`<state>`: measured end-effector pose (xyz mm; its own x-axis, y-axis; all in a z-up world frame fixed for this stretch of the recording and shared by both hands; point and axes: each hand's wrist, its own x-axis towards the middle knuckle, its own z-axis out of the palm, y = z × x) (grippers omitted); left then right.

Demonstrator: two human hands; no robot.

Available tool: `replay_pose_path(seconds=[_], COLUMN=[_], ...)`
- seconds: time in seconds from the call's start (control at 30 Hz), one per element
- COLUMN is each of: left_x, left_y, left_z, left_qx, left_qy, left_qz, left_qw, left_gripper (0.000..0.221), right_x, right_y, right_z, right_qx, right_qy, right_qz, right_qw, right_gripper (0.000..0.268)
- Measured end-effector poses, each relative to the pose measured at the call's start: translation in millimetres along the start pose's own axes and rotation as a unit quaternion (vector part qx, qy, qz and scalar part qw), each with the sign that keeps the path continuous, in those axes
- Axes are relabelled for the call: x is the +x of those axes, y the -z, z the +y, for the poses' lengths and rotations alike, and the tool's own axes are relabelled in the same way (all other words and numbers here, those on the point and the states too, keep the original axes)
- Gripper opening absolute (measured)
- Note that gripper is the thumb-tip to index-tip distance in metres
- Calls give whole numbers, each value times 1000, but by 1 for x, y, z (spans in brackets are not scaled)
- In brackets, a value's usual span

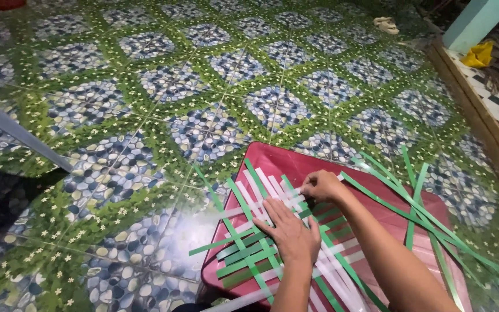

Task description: Weaving green and white plastic strips together to create a patterned mat on a red surface.

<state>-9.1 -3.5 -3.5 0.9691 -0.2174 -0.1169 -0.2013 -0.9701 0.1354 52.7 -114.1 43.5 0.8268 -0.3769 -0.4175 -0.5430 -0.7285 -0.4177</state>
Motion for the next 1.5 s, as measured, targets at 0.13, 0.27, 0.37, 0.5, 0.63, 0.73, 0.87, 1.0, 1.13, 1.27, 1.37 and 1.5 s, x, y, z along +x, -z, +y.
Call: replay_pose_path(seconds=[0.13,0.27,0.37,0.5,0.63,0.73,0.87,1.0,1.13,1.27,1.37,1.5], left_x=[5,8,7,9,10,10,10,5,8,7,3,7], left_y=[-11,-9,-12,-22,-21,-26,-27,-24,-28,-19,-18,-28], left_z=[4,4,8,8,9,9,12,12,13,9,10,11], left_qx=[4,27,32,40,43,60,59,61,49,32,39,14], left_qy=[9,-23,-19,4,10,19,9,35,39,14,-6,7], left_qz=[34,-36,-66,-3,-21,21,-15,6,6,-17,-33,18], left_qw=[999,999,997,999,999,998,998,998,998,999,999,1000], left_gripper=[81,81,83,88,86,80,75,67,74,76,80,71], right_x=[31,-2,-4,11,8,14,15,17,12,8,-4,-3], right_y=[-23,-39,-51,-66,-65,-71,-73,-77,-74,-69,-61,-62], right_z=[24,3,14,30,21,26,28,31,29,29,34,65], right_qx=[-118,-216,-142,-134,-100,-113,-103,-76,-71,-105,-75,-25], right_qy=[133,318,420,447,445,441,435,463,430,432,450,437], right_qz=[98,156,139,197,169,187,194,205,188,188,236,361], right_qw=[979,910,885,862,874,870,873,859,880,876,858,824], right_gripper=[16,15,23,22,11,14,10,5,6,9,14,35])
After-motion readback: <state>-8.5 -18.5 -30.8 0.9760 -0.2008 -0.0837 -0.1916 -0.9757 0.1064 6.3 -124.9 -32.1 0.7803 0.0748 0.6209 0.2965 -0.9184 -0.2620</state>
